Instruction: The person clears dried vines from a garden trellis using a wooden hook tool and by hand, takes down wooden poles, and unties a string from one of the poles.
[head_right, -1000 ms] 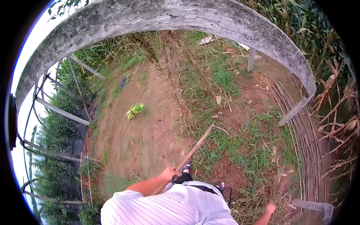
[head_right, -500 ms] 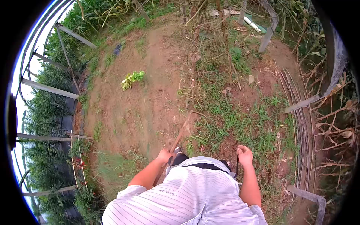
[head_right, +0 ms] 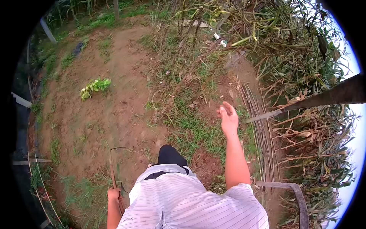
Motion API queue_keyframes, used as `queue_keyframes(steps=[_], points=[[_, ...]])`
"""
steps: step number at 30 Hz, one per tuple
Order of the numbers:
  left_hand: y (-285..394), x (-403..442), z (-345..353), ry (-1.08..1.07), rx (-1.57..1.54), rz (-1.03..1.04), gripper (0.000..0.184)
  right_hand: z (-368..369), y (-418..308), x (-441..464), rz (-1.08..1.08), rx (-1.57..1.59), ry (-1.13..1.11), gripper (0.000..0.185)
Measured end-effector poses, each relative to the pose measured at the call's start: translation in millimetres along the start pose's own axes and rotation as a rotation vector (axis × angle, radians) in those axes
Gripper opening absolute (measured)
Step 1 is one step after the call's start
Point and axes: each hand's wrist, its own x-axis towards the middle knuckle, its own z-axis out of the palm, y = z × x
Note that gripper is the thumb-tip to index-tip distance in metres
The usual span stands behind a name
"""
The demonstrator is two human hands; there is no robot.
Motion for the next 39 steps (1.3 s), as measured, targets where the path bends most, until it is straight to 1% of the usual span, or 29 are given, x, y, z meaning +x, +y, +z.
queue_keyframes(steps=[2,3,4,5,7,8,9,10,11,13,15,16,17,19,21,22,25,26,27,28,29,30,31,33,34,36,37,39], points=[[19,14,-1,-0.014,-0.029,0.019,0.009,21,-50,48,-0.176,0.065,0.101,0.045],[22,27,0,-0.024,-0.097,0.092,0.012,32,-69,74,-0.277,0.118,0.162,0.047],[28,40,-1,-0.031,-0.162,0.166,0.014,43,-83,107,-0.33,0.171,0.274,0.048],[46,44,-2,-0.032,-0.165,0.174,0.014,50,-98,140,-0.383,0.228,0.389,0.048],[105,20,1,-0.062,-0.146,0.211,0.018,48,-124,202,-0.396,0.166,0.365,0.048],[126,19,-3,-0.096,-0.137,0.232,0.018,58,-139,215,-0.331,0.34,0.403,0.045],[143,23,-4,-0.072,-0.145,0.228,0.018,78,-154,224,-0.323,0.466,0.399,0.041],[162,27,-10,-0.107,-0.188,0.226,0.018,98,-170,231,-0.315,0.593,0.398,0.038],[179,29,-19,-0.131,-0.229,0.223,0.018,126,-175,233,-0.365,0.678,0.366,0.036],[213,44,-35,-0.107,-0.153,0.305,0.02,190,-171,227,-0.395,0.794,0.188,0.037],[252,52,-52,-0.092,-0.161,0.253,0.02,246,-141,223,-0.319,0.891,-0.162,0.041],[272,54,-62,-0.058,-0.151,0.228,0.02,284,-129,216,-0.233,0.872,-0.088,0.039],[297,58,-65,-0.067,-0.142,0.226,0.019,310,-113,215,-0.177,0.901,-0.158,0.039],[334,68,-77,-0.072,-0.137,0.229,0.019,343,-89,227,-0.122,0.923,-0.163,0.036],[378,85,-83,-0.086,-0.091,0.312,0.02,361,-86,246,-0.096,0.808,0.062,0.036],[395,89,-84,-0.11,-0.118,0.311,0.021,365,-89,254,-0.094,0.761,0.135,0.036],[422,135,-77,-0.188,-0.162,0.406,0.02,356,-88,278,-0.08,0.711,0.29,0.037],[438,145,-75,-0.252,-0.214,0.385,0.019,355,-92,276,-0.075,0.739,0.283,0.037],[453,163,-74,-0.268,-0.176,0.388,0.018,358,-98,271,-0.12,0.731,0.325,0.036],[472,176,-73,-0.278,-0.141,0.4,0.017,348,-83,277,-0.121,0.631,0.393,0.035],[499,180,-70,-0.318,-0.113,0.403,0.014,345,-87,272,-0.114,0.733,0.444,0.033],[526,185,-68,-0.418,-0.253,0.373,0.01,340,-82,266,-0.152,0.733,0.471,0.032],[565,180,-65,-0.485,-0.21,0.405,0.01,334,-82,257,-0.113,0.743,0.575,0.032],[636,169,-60,-0.462,0.04,0.392,0.015,318,-60,244,-0.171,0.748,0.756,0.04],[668,182,-46,-0.521,0.09,0.429,0.015,309,-58,226,-0.217,0.753,0.83,0.04],[739,209,-25,-0.631,0.15,0.68,0.016,306,-52,196,-0.277,0.741,0.915,0.042],[778,216,-13,-0.622,0.276,0.775,0.022,304,-48,185,-0.294,0.751,1.045,0.045],[846,210,37,-1.039,-0.104,0.862,0.011,308,-54,147,-0.147,0.77,0.958,0.044]])
